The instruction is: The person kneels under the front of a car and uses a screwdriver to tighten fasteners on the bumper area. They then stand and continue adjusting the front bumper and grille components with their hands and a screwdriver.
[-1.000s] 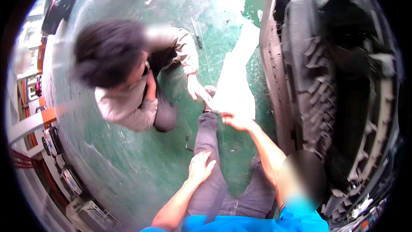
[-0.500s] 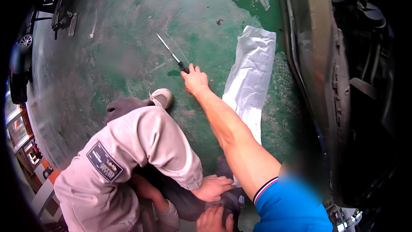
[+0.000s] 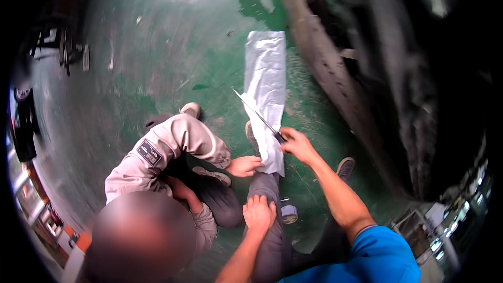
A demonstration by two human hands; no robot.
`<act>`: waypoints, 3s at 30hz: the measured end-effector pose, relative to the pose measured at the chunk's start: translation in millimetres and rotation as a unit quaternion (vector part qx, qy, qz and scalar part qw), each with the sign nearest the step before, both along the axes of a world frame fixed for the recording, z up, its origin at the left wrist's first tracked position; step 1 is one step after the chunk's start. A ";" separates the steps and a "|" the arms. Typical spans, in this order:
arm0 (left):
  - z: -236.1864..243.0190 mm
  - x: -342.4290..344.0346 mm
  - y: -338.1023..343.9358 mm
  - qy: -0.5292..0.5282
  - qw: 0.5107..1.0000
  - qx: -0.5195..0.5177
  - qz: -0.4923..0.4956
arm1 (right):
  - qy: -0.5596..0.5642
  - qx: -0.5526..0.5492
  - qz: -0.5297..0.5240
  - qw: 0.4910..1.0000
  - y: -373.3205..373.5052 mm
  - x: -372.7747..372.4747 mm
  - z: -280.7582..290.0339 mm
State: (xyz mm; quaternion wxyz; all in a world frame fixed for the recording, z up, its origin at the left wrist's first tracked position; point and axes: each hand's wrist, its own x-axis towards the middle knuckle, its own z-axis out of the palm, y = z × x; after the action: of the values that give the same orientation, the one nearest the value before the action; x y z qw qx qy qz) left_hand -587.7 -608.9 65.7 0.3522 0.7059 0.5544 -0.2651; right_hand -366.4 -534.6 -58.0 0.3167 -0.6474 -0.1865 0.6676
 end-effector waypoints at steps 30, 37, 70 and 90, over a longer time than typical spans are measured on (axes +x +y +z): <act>117.7 573.3 -499.8 -0.215 0.879 -0.246 -0.347 | -0.088 -0.166 -0.737 0.649 -929.2 309.3 313.7; 152.8 734.2 -596.0 -0.179 0.881 -0.188 -0.396 | 0.091 -0.031 -0.840 0.535 -977.8 400.7 302.3; 192.6 1007.3 -707.5 -0.105 0.984 0.066 -0.126 | -0.101 0.132 -0.434 0.886 -1100.2 948.3 222.3; 35.7 1237.8 -812.2 -0.331 0.897 -0.067 0.285 | 0.141 0.274 -0.322 0.895 -1065.8 1089.8 80.3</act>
State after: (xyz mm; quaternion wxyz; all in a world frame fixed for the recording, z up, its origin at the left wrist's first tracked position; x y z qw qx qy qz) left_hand 650.1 -1421.0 101.4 0.6221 0.5398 0.5640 0.0592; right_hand 723.4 -1600.4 22.2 0.7018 -0.4587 -0.0969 0.5363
